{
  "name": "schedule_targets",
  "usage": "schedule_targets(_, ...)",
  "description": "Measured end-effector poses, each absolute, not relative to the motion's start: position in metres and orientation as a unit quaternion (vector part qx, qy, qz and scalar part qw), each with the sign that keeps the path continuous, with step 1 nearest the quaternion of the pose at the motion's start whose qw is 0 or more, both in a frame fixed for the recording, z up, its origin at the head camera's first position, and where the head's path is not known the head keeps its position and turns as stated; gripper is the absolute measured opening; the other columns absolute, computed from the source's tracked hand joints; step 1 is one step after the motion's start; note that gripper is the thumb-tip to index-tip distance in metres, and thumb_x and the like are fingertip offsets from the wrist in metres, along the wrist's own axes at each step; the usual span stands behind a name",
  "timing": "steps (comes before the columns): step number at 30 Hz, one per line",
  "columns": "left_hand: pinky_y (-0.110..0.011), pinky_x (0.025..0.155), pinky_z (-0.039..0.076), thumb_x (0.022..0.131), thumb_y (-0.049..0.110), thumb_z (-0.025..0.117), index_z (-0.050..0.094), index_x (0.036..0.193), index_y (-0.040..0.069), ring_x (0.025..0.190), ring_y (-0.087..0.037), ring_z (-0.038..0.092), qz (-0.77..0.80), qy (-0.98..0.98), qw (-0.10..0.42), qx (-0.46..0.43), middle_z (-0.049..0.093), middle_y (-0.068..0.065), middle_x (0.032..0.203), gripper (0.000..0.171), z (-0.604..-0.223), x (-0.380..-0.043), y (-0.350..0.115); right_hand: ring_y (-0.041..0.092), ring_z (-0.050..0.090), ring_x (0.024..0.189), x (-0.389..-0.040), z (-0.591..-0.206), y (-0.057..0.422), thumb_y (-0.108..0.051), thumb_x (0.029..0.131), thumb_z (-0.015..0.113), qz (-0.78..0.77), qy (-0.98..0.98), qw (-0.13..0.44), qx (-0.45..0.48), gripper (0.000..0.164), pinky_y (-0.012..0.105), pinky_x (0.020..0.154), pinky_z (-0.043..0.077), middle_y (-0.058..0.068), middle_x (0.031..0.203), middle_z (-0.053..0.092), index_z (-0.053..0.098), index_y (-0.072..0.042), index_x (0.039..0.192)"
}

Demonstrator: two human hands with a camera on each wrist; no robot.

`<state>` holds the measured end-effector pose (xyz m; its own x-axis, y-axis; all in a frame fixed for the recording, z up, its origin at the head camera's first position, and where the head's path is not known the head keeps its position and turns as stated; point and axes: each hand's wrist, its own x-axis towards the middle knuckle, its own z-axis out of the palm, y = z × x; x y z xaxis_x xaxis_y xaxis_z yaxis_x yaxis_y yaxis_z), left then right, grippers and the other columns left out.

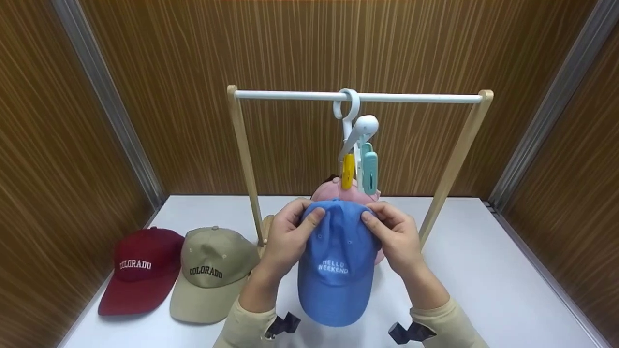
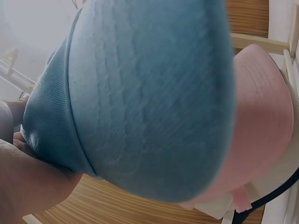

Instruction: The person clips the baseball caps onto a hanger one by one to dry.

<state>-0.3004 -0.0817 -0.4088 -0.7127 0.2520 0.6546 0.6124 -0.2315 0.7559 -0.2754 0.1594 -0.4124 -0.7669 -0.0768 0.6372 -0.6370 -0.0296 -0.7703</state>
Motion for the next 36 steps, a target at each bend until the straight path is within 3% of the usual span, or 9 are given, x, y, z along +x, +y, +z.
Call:
schedule_targets(23,-0.031,0.079,0.055,0.113,0.009,0.065,0.068,0.111,-0.001,0.088,-0.021,0.062,-0.693,-0.609,0.159,-0.352,0.061,-0.004,0.094,0.011,-0.402,-0.299,-0.062,0.011,0.073,0.088,-0.278,-0.410,0.169,0.002,0.111,0.062,0.668,-0.647,0.241,0.275,0.023,0.028,0.080,0.065,0.003,0.101,0.078,0.063,0.024,0.117)
schedule_targets(36,-0.032,0.081,0.057,0.113,0.009,0.064,0.068,0.109,-0.002,0.090,-0.021,0.064,-0.693,-0.606,0.177,-0.350,0.064,-0.005,0.096,0.012,-0.402,-0.301,-0.056,0.015,0.076,0.093,-0.277,-0.409,0.171,0.004,0.109,0.062,0.667,-0.651,0.248,0.266,0.020,0.032,0.085,0.066,0.006,0.108,0.080,0.066,0.020,0.122)
